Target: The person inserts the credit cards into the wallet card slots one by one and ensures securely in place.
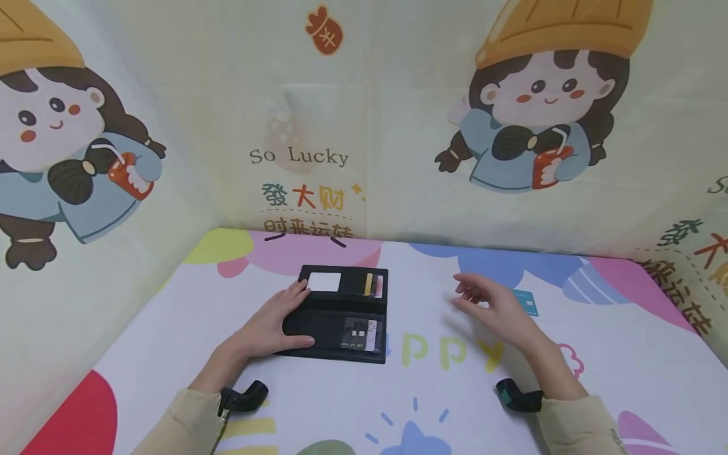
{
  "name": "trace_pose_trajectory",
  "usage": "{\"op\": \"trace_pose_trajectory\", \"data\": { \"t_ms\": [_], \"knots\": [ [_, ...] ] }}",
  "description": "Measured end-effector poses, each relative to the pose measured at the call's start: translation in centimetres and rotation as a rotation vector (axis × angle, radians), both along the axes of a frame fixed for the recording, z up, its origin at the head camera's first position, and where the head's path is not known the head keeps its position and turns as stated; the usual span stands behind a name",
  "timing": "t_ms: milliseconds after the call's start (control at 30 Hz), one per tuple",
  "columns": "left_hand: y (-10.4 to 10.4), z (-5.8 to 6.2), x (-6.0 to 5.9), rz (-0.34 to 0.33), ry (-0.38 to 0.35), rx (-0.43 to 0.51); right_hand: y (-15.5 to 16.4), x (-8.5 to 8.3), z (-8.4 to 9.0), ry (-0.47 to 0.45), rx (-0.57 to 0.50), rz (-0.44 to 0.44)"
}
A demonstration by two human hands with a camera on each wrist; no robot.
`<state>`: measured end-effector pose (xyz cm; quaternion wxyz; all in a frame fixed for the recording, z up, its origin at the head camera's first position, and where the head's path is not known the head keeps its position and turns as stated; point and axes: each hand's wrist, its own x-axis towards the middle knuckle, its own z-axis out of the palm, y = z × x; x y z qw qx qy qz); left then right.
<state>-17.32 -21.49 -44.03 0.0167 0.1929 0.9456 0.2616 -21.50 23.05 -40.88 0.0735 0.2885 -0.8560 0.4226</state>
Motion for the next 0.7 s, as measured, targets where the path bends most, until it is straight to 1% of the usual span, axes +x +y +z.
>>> {"op": "trace_pose_trajectory", "data": {
  "t_ms": [133, 233, 433, 700],
  "knots": [
    [0.1, 0.2, 0.1, 0.004, -0.005, 0.002, 0.6, 0.2, -0.1, 0.004, -0.002, -0.021],
    [0.1, 0.3, 0.1, 0.001, -0.001, 0.004, 1.1, 0.4, 0.0, 0.008, 0.025, -0.043],
    [0.1, 0.2, 0.0, 0.000, 0.002, 0.001, 2.3, 0.6, 0.1, -0.016, 0.072, -0.102],
    [0.1, 0.2, -0.1, 0.007, -0.008, 0.001, 4.2, 0.6, -0.2, -0.002, 0.071, -0.130]
  ]
}}
